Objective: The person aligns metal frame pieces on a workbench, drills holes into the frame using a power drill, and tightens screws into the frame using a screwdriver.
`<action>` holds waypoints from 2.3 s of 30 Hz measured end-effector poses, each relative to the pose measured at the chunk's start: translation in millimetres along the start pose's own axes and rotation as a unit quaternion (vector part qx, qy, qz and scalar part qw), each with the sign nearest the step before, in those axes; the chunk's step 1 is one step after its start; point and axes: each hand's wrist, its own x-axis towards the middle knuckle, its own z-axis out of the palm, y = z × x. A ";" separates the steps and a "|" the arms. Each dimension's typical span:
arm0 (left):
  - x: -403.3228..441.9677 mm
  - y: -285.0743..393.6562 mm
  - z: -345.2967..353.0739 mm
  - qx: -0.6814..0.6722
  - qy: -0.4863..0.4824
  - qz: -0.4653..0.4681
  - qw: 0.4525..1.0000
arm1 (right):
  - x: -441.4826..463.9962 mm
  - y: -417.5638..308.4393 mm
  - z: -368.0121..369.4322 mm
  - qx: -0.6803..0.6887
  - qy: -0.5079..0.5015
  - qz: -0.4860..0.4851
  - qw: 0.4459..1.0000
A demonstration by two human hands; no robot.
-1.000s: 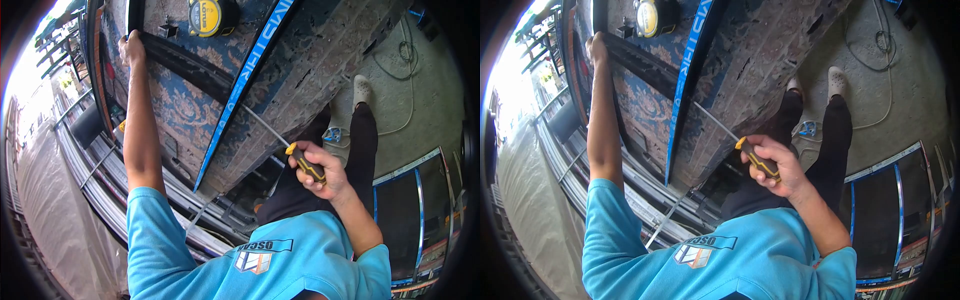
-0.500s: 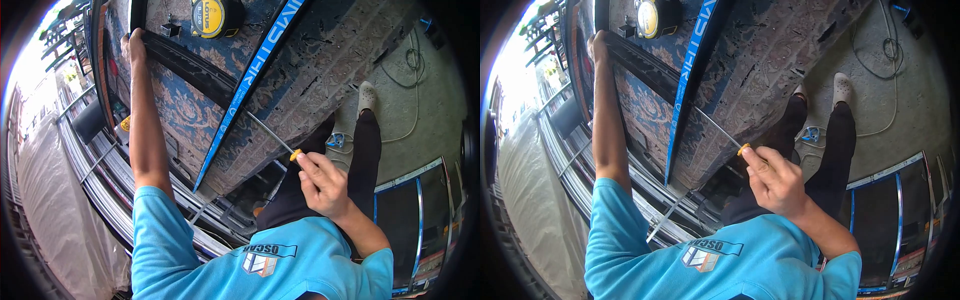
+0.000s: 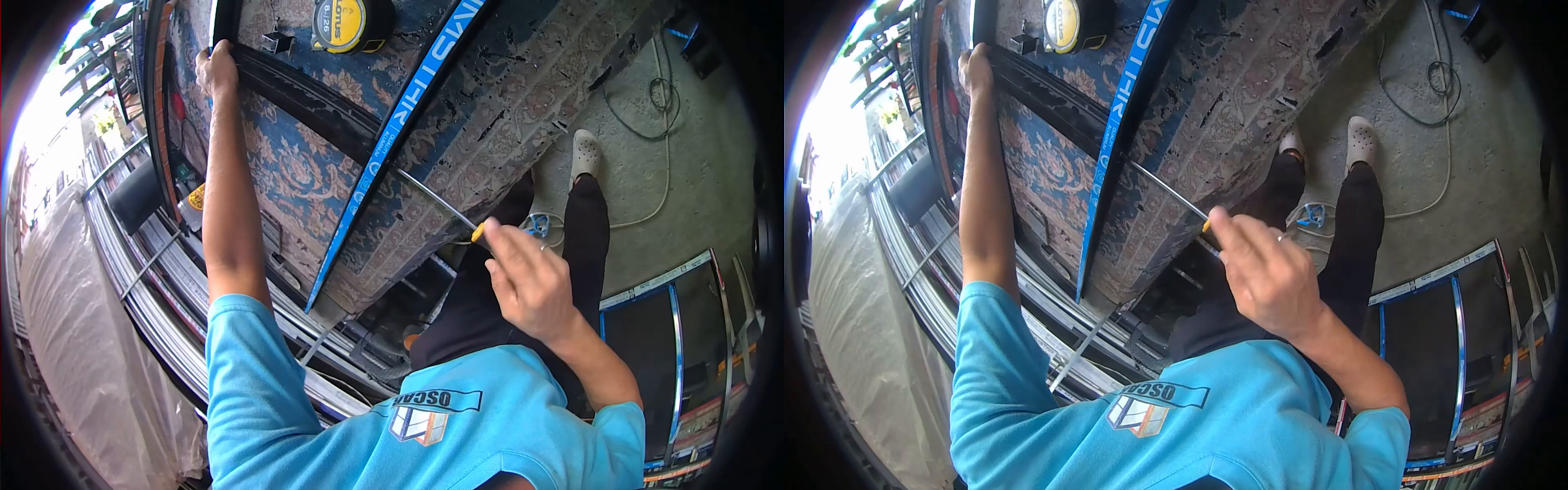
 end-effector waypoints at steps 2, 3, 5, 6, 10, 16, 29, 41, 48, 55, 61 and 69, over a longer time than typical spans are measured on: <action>-0.8 -0.9 0.5 -0.020 0.003 -0.006 1.000 | -8.9 6.1 11.9 -0.107 0.009 -0.058 0.992; -1.0 -2.5 1.9 -0.028 0.002 -0.008 1.000 | -8.4 9.1 12.5 -0.104 0.009 -0.057 0.993; 3.4 -5.2 3.2 -0.050 -0.001 -0.012 0.999 | -5.9 19.4 11.5 -0.134 0.013 -0.084 0.987; 2.1 -2.1 1.7 -0.073 -0.010 -0.015 0.997 | -6.9 22.8 12.6 -0.127 0.006 -0.074 0.989; -4.3 1.3 0.1 -0.153 -0.013 -0.021 0.988 | -6.7 13.0 16.8 0.356 -0.050 0.238 0.902; 6.3 -8.0 6.9 -0.070 -0.004 -0.002 0.998 | 8.8 23.0 -5.8 0.667 -0.087 0.461 0.579; 9.9 -13.2 8.0 -0.115 -0.012 -0.020 0.993 | -1.1 16.6 19.9 0.058 0.016 0.018 0.998; 21.9 -24.8 12.1 -0.046 -0.014 0.009 0.999 | -8.4 16.0 4.3 0.641 -0.062 0.402 0.651; 11.2 -14.5 4.7 -0.070 -0.027 0.018 0.997 | -12.3 5.0 21.8 0.022 0.043 0.010 0.999; 19.4 -29.1 12.8 -0.232 -0.061 0.043 0.970 | -13.1 17.0 23.9 -0.067 0.015 -0.030 0.997; 6.0 -12.3 -1.6 -0.205 -0.071 0.019 0.976 | -6.1 8.0 18.0 -0.081 0.014 -0.014 0.997; 2.5 -8.6 4.4 -0.266 -0.065 -0.017 0.962 | -14.7 40.0 30.4 0.625 -0.083 0.473 0.616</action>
